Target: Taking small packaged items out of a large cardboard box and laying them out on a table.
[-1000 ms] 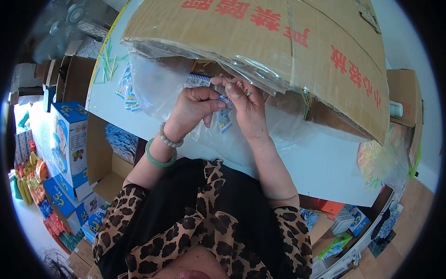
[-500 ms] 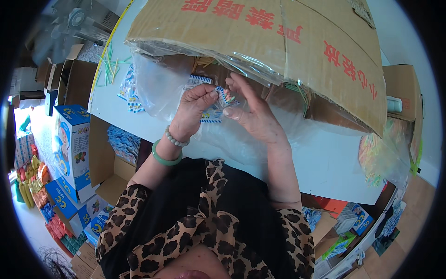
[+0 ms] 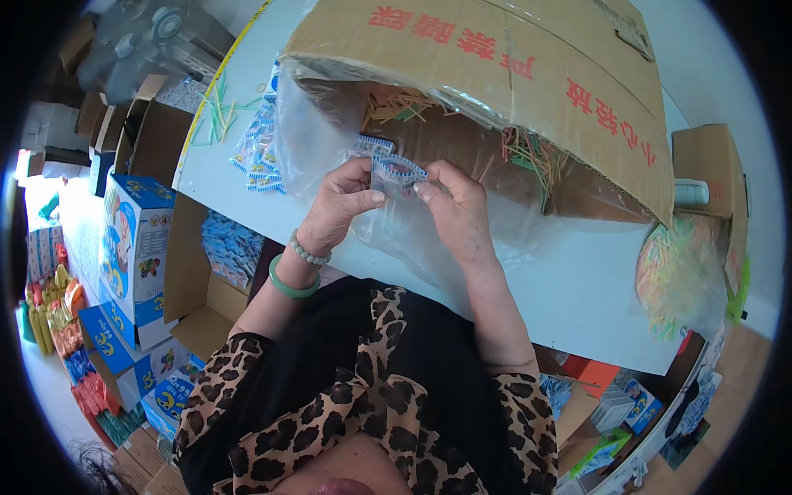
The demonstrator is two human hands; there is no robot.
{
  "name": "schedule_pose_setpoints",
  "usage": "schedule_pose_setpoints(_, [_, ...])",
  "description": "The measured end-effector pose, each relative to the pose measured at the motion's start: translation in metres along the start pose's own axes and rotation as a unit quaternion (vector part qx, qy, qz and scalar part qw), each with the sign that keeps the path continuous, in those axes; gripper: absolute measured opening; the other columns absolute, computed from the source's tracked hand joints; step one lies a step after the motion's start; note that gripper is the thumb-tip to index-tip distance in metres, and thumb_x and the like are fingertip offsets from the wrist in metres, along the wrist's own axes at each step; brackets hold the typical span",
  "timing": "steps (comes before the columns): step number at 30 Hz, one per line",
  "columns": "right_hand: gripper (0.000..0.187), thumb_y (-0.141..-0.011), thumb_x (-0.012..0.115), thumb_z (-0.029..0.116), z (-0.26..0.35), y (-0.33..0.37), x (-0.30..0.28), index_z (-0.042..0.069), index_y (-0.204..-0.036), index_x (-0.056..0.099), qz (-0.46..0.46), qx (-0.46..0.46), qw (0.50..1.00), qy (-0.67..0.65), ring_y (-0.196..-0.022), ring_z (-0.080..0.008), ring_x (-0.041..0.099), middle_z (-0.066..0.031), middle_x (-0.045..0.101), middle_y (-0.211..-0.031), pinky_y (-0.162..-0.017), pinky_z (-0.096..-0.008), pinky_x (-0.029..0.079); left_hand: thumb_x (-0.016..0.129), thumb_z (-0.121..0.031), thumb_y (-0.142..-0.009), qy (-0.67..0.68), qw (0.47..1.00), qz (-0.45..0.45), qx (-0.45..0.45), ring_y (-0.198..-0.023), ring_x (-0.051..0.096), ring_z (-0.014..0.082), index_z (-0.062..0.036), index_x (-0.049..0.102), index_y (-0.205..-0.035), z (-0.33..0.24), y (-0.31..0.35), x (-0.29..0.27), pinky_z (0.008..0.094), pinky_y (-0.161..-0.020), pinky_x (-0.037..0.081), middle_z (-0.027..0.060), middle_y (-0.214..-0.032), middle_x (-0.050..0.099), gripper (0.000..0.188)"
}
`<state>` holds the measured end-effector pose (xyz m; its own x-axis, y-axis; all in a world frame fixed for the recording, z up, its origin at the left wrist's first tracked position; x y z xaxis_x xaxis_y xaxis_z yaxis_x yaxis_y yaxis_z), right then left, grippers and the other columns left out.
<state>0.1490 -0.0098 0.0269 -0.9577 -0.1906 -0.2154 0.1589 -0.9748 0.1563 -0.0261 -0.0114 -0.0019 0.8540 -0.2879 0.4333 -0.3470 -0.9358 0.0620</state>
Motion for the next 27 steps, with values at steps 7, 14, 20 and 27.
schedule_pose_setpoints(7, [0.011,-0.081,0.056,0.001,0.001,0.012,0.023,0.002,-0.090,0.062,0.055,-0.074,0.993,-0.068,-0.078,-0.0050,0.049,0.0017,0.059,-0.085,-0.069,-0.0203,0.039,0.064,-0.008,-0.083,-0.115,0.990,-0.069,0.040,-0.086,0.058,0.0168,0.0006,0.068,-0.096,-0.018,0.023,0.002,0.0279,-0.078,0.046,0.0087,-0.097,0.063,0.016])
schedule_pose_setpoints(14, [0.016,-0.083,0.059,0.005,-0.004,0.011,0.038,0.002,-0.098,0.063,0.099,-0.074,0.992,0.008,-0.082,-0.0103,0.055,-0.0038,0.062,-0.089,-0.074,-0.0238,0.044,0.062,0.005,-0.070,-0.395,0.841,-0.333,0.160,-0.067,0.052,0.0181,0.0000,0.059,-0.078,-0.065,0.062,-0.029,0.0290,-0.061,0.042,0.0070,-0.073,0.052,0.010])
schedule_pose_setpoints(20, [0.024,-0.085,0.057,0.018,-0.037,-0.056,-0.015,0.011,-0.107,0.063,-0.056,0.067,0.944,0.319,-0.101,-0.0297,0.060,-0.0139,0.062,-0.109,-0.087,-0.0357,0.046,0.063,-0.003,-0.079,-0.581,0.702,-0.356,0.206,-0.072,0.054,0.0209,0.0002,0.063,-0.091,-0.046,0.014,-0.136,0.0301,-0.065,0.044,0.0104,-0.081,0.056,0.013])
schedule_pose_setpoints(27, [0.031,-0.086,0.055,0.022,-0.051,-0.135,-0.045,0.009,-0.114,0.059,-0.221,-0.240,0.816,0.478,-0.110,-0.0334,0.053,-0.0159,0.059,-0.115,-0.095,-0.0426,0.040,0.067,0.001,-0.072,-0.570,0.612,-0.435,0.333,-0.073,0.055,0.0271,0.0007,0.064,-0.093,-0.040,0.036,-0.080,0.0388,-0.067,0.044,0.0129,-0.089,0.058,0.021])
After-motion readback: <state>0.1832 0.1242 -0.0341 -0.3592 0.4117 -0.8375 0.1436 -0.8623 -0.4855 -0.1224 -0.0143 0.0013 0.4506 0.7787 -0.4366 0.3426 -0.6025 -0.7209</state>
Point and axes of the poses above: each hand's wrist, its own y-axis away from the middle knuckle, its own x-axis out of the palm, z = x × y, the point moved 3 cm from there along -y, towards the middle knuckle
